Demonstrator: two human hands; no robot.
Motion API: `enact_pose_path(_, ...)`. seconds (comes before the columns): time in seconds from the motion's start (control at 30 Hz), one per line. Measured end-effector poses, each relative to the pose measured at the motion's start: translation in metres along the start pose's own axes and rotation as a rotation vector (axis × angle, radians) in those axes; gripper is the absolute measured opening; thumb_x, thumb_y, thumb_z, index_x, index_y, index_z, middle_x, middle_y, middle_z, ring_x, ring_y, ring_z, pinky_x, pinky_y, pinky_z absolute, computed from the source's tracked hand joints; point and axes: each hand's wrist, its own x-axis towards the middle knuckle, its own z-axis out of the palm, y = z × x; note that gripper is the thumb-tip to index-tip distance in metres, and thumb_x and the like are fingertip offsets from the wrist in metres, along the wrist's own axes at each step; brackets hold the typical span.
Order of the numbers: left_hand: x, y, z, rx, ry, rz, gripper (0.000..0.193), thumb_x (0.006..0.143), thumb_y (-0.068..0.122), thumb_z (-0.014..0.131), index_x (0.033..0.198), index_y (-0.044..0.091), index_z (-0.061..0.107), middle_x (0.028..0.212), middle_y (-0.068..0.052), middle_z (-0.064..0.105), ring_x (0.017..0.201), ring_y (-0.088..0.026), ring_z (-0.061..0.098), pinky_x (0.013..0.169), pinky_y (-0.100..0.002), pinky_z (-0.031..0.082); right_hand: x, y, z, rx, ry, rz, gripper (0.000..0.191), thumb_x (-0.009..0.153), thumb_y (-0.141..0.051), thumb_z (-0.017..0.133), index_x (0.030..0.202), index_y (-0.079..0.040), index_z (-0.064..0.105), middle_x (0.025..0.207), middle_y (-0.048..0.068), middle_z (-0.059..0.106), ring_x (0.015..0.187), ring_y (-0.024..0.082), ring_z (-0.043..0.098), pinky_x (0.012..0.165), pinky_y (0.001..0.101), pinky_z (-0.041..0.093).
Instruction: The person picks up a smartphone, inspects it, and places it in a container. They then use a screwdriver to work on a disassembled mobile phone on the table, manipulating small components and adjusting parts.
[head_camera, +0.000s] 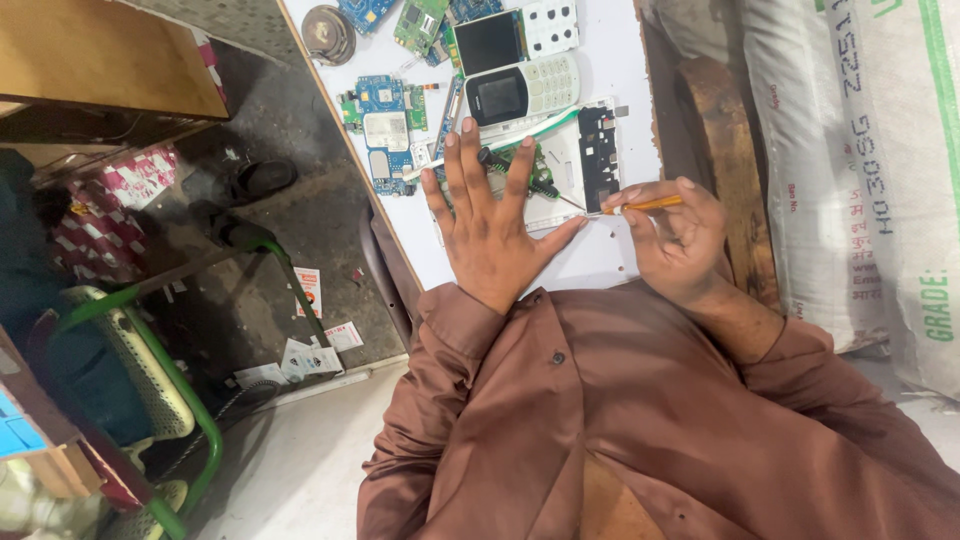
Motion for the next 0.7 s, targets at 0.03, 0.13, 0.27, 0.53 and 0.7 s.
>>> enact_pose_path(0.03,0.0000,0.0000,0.0001,0.004,-0.001,0.002,0.101,0.083,0.079,0.074,0.161,0.030,0.034,0.170,-0.024,0.019,0.161,-0.041,0.012,0.129,-0.065,0.003,0.0000,0.0000,0.0003,0.008,0.020,0.008,0.074,0.104,0.017,0.054,0.157,-0.021,0.021,0.117,0.019,0.058,0.106,0.029,0.070,0.095,0.0437,0.064)
enact_pose_path(0.13,-0.0002,0.0000,0.0005,0.002,0.001,0.002,0.103,0.080,0.081,0.073,0.161,0.030,0.034,0.170,-0.024,0.018,0.160,-0.041,0.011,0.128,-0.066,0.003,0.0000,-0.0004,0.0002,0.018,0.065,0.043,0.072,0.105,0.016,0.054,0.158,-0.021,0.022,0.117,0.018,0.058,0.102,0.027,0.069,0.096,0.0440,0.064)
enact_pose_path(0.27,-0.0005,0.0001,0.0010,0.009,0.007,-0.009,0.105,0.077,0.083,0.072,0.160,0.030,0.034,0.169,-0.024,0.018,0.160,-0.042,0.011,0.128,-0.066,0.005,-0.0013,-0.0014,-0.0010,0.010,0.117,0.105,0.069,0.108,0.014,0.055,0.159,-0.018,0.022,0.114,0.018,0.060,0.103,0.027,0.069,0.095,0.0441,0.063)
enact_pose_path(0.53,-0.0009,0.0004,0.0015,0.009,0.009,-0.004,0.105,0.078,0.083,0.072,0.160,0.030,0.035,0.169,-0.025,0.019,0.160,-0.042,0.013,0.129,-0.066,0.005,-0.0038,0.0040,-0.0030,0.101,0.190,0.176,0.062,0.114,0.008,0.056,0.161,-0.018,0.025,0.116,0.016,0.060,0.101,0.024,0.069,0.093,0.0441,0.066)
enact_pose_path(0.7,-0.0006,0.0005,0.0011,0.011,0.005,0.006,0.105,0.078,0.084,0.071,0.160,0.029,0.035,0.169,-0.025,0.020,0.160,-0.043,0.012,0.129,-0.066,0.004,-0.0055,0.0070,-0.0041,0.123,0.195,0.183,0.062,0.115,0.007,0.056,0.161,-0.018,0.023,0.116,0.015,0.059,0.102,0.024,0.069,0.093,0.0446,0.067)
